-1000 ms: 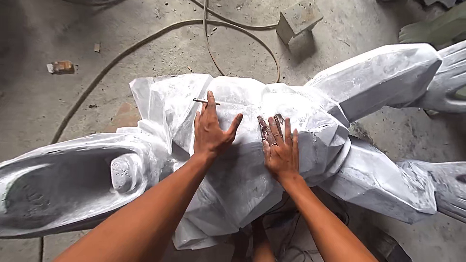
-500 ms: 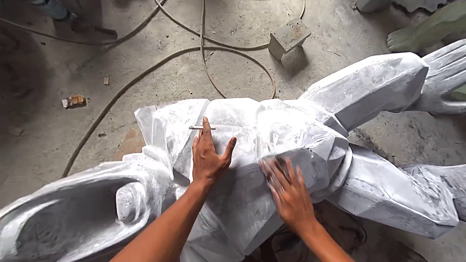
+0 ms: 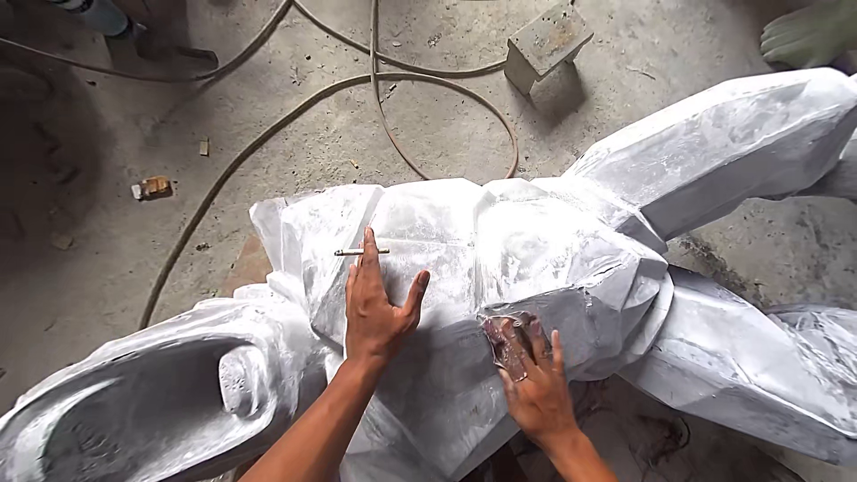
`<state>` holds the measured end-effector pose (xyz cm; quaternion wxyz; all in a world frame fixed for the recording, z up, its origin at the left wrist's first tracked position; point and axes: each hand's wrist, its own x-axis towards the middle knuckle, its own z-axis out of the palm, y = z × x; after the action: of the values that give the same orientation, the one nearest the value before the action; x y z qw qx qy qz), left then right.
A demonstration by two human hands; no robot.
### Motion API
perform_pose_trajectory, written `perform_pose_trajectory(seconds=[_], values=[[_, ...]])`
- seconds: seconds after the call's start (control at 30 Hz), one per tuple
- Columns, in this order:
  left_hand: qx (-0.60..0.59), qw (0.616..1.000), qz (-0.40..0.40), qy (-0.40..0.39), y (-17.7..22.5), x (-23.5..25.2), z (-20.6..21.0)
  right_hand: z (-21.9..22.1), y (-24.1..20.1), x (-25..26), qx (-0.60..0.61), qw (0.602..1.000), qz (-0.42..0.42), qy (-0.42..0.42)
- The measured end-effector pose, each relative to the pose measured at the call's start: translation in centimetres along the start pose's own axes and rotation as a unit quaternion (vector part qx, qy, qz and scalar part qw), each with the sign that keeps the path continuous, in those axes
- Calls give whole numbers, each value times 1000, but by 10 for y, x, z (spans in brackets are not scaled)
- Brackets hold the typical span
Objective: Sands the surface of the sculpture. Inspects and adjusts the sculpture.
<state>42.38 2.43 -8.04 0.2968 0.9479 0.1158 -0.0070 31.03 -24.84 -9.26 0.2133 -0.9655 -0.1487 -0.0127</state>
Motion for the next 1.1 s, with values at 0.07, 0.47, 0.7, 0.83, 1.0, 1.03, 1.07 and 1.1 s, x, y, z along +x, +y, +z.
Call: perform_pose_trajectory(seconds=[0.07,0.47,0.7,0.83,1.0,1.03,1.07,1.1], values=[[2,1000,2,5,-1,4,2,14,0,26,-43,999,-13,6],[15,1000,-9,-17,-2,9,-2,3,11,39,-45,998,-51,-17],[9,999,22,-27,10,4,-8,-12,-15,36,43,996,37,-65],[4,999,43,-14,3,6,-8,-38,2,-125,170,956,208,-118],[14,998,53,-18,-21,7,-7,-54,39,-291,209,795,568,-54],[11,998,55,-6,-31,8,-6,-50,46,-317,186,773,605,-38],[23,999,24,1,-24,3,-7,-44,54,-341,163,757,633,-29],[59,997,-40,7,-3,-6,-8,-36,59,-365,152,739,656,-29]])
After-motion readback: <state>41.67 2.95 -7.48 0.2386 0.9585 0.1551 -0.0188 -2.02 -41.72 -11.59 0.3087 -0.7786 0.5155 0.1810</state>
